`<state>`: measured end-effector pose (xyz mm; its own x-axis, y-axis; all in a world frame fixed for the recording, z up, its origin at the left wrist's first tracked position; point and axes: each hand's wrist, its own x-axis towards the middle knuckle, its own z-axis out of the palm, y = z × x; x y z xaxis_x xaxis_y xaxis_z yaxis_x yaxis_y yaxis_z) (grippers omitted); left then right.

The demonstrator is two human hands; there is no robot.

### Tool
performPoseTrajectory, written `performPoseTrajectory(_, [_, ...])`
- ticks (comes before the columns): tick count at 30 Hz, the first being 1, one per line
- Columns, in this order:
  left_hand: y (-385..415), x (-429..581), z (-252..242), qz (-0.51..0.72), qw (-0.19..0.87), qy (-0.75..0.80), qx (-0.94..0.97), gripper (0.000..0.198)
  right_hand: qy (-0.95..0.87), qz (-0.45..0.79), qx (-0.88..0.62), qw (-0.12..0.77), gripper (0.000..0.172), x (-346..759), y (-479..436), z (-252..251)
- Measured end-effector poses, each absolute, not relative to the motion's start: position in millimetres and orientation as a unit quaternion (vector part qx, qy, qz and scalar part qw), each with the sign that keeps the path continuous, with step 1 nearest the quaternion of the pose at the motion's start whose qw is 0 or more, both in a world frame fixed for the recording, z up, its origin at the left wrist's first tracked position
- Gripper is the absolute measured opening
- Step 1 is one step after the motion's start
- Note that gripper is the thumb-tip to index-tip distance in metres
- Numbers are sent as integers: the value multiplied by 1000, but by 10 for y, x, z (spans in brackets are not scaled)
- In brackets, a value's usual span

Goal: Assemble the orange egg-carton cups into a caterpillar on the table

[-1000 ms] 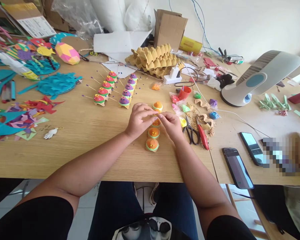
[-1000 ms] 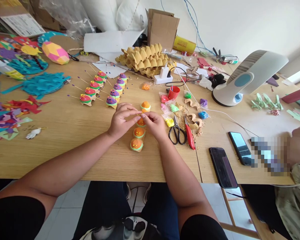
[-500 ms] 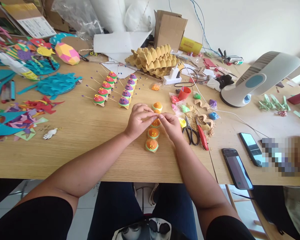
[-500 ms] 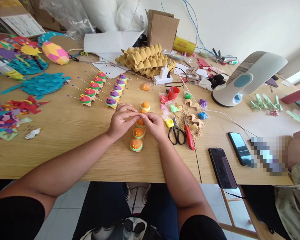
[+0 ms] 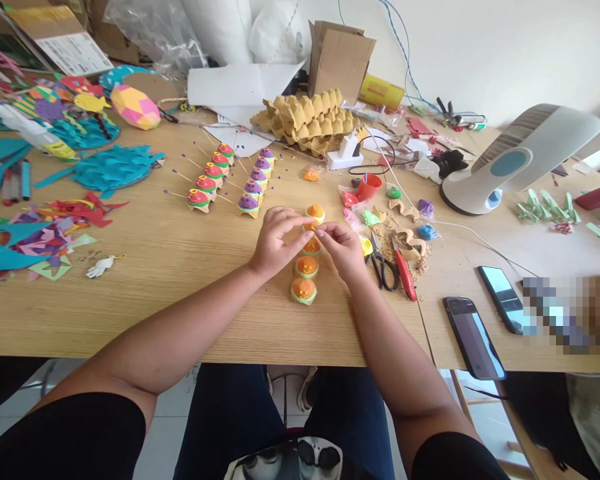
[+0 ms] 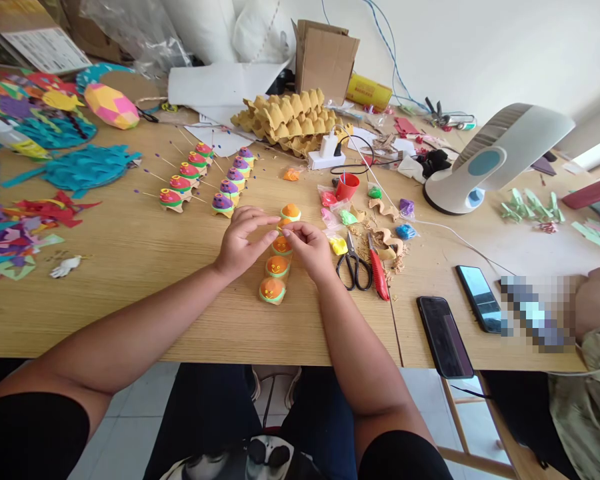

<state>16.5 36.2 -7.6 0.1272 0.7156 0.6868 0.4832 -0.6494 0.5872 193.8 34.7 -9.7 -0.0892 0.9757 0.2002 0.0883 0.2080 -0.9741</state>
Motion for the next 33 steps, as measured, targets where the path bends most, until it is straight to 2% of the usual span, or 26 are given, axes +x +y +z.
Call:
performPoseTrajectory(17, [347, 163, -75, 549, 130, 403, 721, 26, -548, 436, -468, 539, 37, 1960, 376, -97])
performPoseTrajectory(25, [343, 162, -87, 530, 133, 423, 722, 26, -553, 421, -478, 538, 41, 1971, 379, -105])
performPoseTrajectory(29, [348, 163, -89, 528, 129, 425, 724, 25, -569, 401, -492, 522, 48, 1973, 388, -123])
performPoseTrajectory(33, [342, 171, -73, 539, 130, 415, 722, 22, -565, 396, -478, 543, 41, 1980, 400, -141])
